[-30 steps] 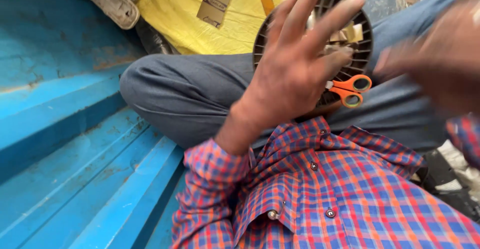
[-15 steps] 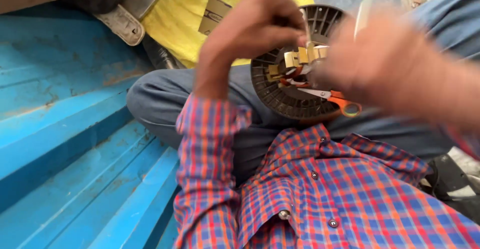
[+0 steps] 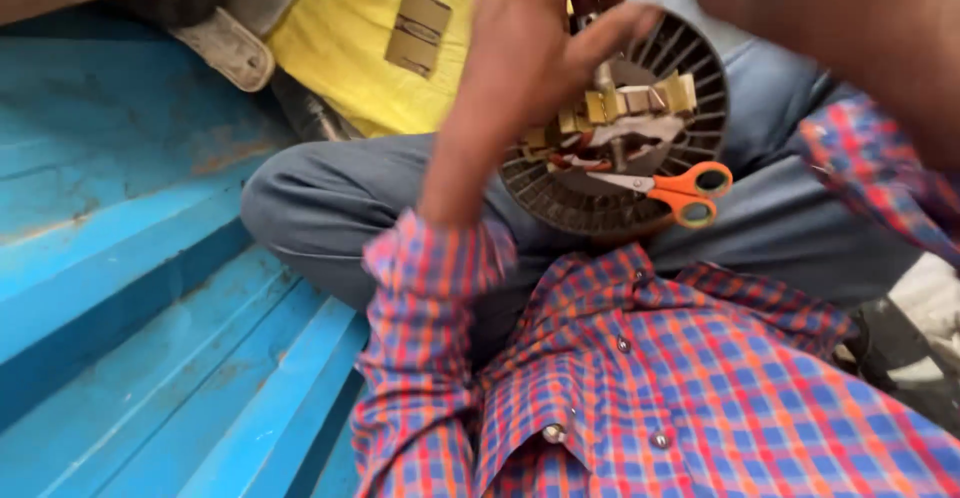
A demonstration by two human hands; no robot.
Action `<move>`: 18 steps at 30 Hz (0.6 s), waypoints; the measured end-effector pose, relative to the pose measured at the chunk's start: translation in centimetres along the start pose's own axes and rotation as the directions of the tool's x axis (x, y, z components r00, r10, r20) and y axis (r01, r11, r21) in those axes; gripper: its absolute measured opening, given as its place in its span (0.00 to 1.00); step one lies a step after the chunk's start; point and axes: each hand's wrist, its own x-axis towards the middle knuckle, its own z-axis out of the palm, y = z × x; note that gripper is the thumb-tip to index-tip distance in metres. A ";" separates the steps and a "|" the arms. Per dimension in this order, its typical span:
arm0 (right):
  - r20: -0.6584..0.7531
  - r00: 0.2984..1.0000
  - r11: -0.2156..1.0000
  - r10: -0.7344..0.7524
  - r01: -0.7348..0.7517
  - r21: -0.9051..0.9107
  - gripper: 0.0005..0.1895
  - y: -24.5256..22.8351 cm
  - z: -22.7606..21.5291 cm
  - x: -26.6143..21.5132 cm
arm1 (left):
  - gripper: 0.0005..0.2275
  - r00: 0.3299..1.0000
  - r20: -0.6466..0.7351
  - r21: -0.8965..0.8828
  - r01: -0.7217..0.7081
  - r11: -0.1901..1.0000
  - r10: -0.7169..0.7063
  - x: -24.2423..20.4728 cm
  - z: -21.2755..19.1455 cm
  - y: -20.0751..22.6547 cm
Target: Insulating the stator coils of an electrical motor using paper strips and tape.
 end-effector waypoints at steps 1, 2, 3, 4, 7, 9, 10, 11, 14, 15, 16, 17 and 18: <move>0.067 0.997 0.964 -0.022 0.004 0.266 0.04 -1.3 -2.0 0.5 | 0.09 0.961 0.250 0.171 -0.163 0.972 0.118 1.4 -0.2 -2.2; 0.139 0.989 0.867 -0.056 -0.021 0.497 0.03 -2.5 -4.2 0.8 | 0.12 0.845 0.503 0.274 -0.356 0.893 0.182 2.8 -0.2 -4.5; 0.140 0.989 0.871 -0.056 -0.020 0.491 0.03 -3.6 -6.5 0.6 | 0.12 0.844 0.502 0.269 -0.361 0.893 0.190 2.1 -1.2 -2.6; 0.144 0.984 0.845 -0.109 0.015 0.534 0.08 -4.9 -8.9 0.2 | 0.08 0.819 0.554 0.157 -0.278 0.947 0.149 1.2 -2.1 -0.8; 0.398 0.905 0.739 -0.153 -0.162 0.653 0.15 -3.5 -6.3 -6.9 | 0.08 0.853 0.420 0.048 -0.361 0.931 0.309 -4.1 -2.1 3.0; 0.610 0.777 0.678 -0.156 -0.365 0.638 0.17 -1.3 -3.8 -7.2 | 0.10 0.816 0.216 0.088 -0.563 0.822 0.536 -6.1 -1.1 4.5; 0.470 0.882 0.639 0.037 -0.383 0.667 0.10 -1.0 -3.9 -4.1 | 0.09 0.691 0.267 0.309 -0.721 0.620 0.671 -6.5 -1.1 4.9; 0.309 0.921 0.602 0.238 -0.389 0.697 0.07 -0.8 -4.1 -1.0 | 0.10 0.544 0.352 0.490 -0.801 0.345 0.762 -6.9 -1.1 5.4; 0.182 0.944 0.642 0.275 -0.321 0.697 0.11 0.6 0.9 0.3 | 0.05 0.859 0.026 -0.165 -0.500 0.850 0.511 -4.9 -0.9 5.9; 0.175 0.948 0.646 0.264 -0.309 0.698 0.11 0.2 0.4 1.1 | 0.05 0.859 0.015 -0.158 -0.504 0.849 0.512 -3.1 -0.5 4.7; 0.103 0.973 0.741 0.208 -0.225 0.633 0.12 -0.9 -0.1 1.1 | 0.04 0.963 0.048 -0.158 -0.256 0.954 0.266 -2.0 -0.1 3.4; 0.035 0.989 0.820 0.142 -0.138 0.555 0.12 -1.9 -0.6 1.1 | 0.05 0.996 0.085 -0.148 0.011 0.989 0.001 -0.9 0.4 2.0; 0.019 0.990 0.825 0.137 -0.124 0.551 0.12 -2.5 -2.5 1.6 | 0.05 0.997 0.074 -0.143 -0.003 0.990 0.014 0.2 0.0 0.0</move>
